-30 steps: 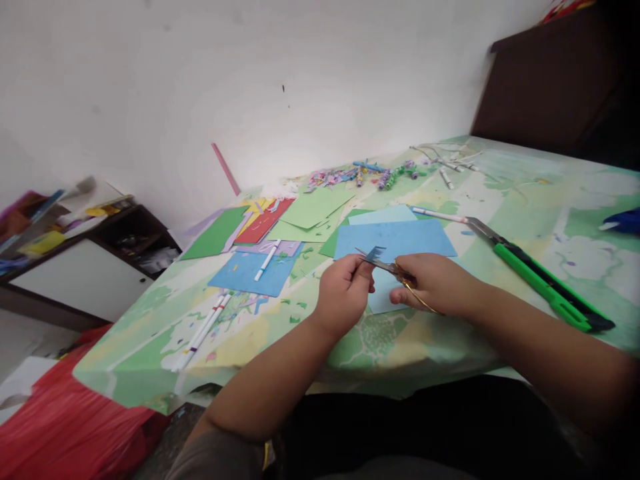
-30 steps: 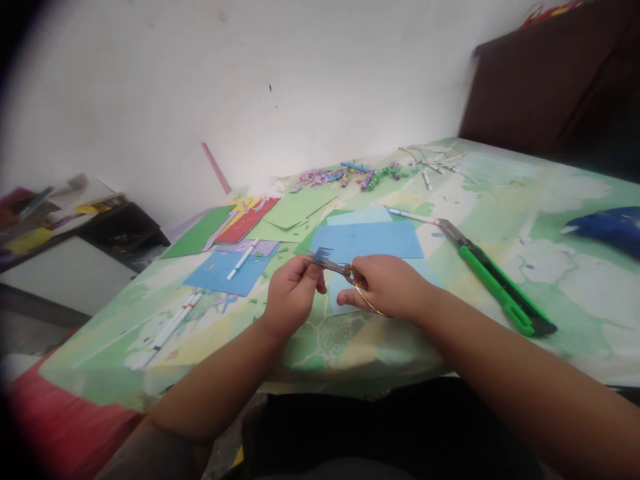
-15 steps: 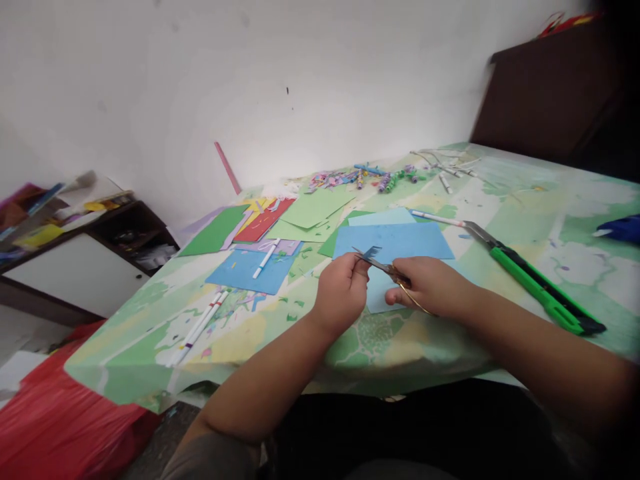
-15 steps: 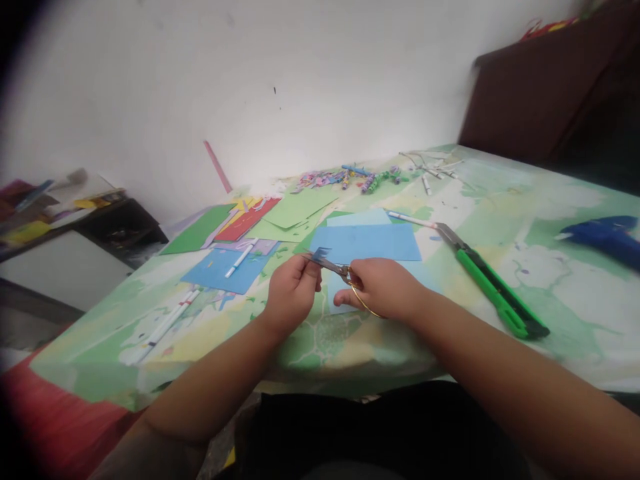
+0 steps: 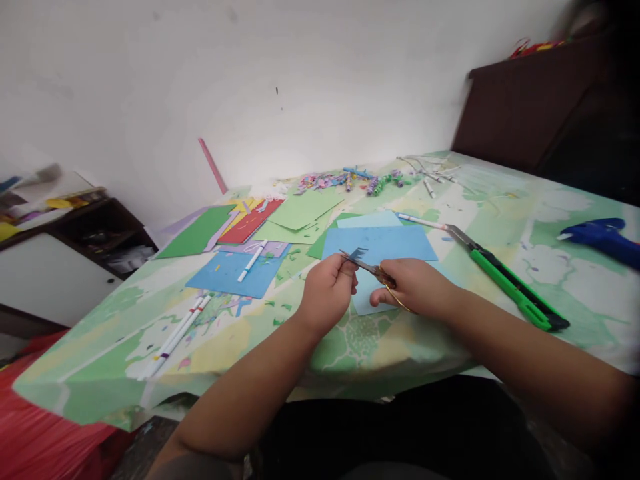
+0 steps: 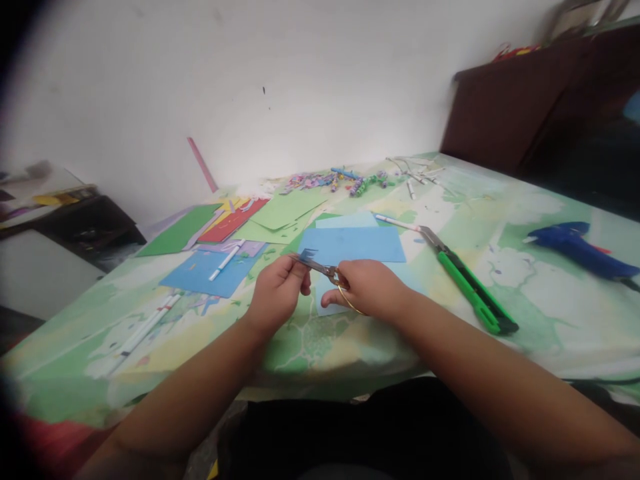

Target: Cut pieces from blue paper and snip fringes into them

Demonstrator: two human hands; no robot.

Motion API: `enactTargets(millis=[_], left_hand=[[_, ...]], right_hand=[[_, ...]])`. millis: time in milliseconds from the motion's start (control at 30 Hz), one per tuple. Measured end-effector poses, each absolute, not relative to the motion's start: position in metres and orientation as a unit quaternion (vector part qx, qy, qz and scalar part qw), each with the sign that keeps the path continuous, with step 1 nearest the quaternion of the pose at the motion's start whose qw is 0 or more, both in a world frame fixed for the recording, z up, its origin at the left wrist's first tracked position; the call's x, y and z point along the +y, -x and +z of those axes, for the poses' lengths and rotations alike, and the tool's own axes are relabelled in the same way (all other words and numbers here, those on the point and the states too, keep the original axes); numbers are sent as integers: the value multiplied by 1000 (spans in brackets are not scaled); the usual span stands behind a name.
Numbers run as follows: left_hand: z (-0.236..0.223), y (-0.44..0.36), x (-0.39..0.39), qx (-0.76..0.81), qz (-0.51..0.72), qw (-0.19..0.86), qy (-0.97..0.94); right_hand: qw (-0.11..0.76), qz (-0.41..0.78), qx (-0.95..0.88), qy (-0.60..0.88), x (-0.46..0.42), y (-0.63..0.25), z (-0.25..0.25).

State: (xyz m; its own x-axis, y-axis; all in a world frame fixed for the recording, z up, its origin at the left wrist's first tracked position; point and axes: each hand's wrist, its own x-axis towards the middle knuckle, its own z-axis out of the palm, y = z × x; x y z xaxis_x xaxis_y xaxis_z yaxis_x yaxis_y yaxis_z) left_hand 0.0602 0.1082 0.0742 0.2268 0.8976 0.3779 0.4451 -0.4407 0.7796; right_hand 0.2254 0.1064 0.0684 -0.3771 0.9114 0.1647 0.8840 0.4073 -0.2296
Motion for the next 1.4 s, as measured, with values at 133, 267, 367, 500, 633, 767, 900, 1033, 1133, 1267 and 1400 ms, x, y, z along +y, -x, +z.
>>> enactTargets(millis=[133,267,367,500,633,767,900,1033,1133,1267,1400], left_hand=[[76,-61,108,458,424,296,-723],[76,-61,108,449,433,315,-715],[76,-61,108,444,435,328,-711],[77,-59,108,435,451,316,-712],[78,-60,109,440,463,321,-700],[76,-60,109,448,468,335,-684],[74,-61,111,440,479,364,-667],[72,-63,116,438,489,433,-618],[70,-65,120,426,507,488,-569],[70,-65,123,410,538,531,-511],[70,-63,125,397,561,551,-473]], right_hand=[[122,41,-826,549,108,-226,68],[126,22,-828,546,109,-227,66],[134,20,-829,542,109,-229,66],[141,26,-829,541,108,-231,68],[143,41,-836,529,110,-233,68],[137,59,-844,514,113,-234,67],[139,60,-842,517,115,-235,66],[139,60,-840,522,118,-235,65],[133,61,-833,533,121,-236,64],[128,91,-822,547,125,-237,64],[137,145,-800,566,127,-237,62]])
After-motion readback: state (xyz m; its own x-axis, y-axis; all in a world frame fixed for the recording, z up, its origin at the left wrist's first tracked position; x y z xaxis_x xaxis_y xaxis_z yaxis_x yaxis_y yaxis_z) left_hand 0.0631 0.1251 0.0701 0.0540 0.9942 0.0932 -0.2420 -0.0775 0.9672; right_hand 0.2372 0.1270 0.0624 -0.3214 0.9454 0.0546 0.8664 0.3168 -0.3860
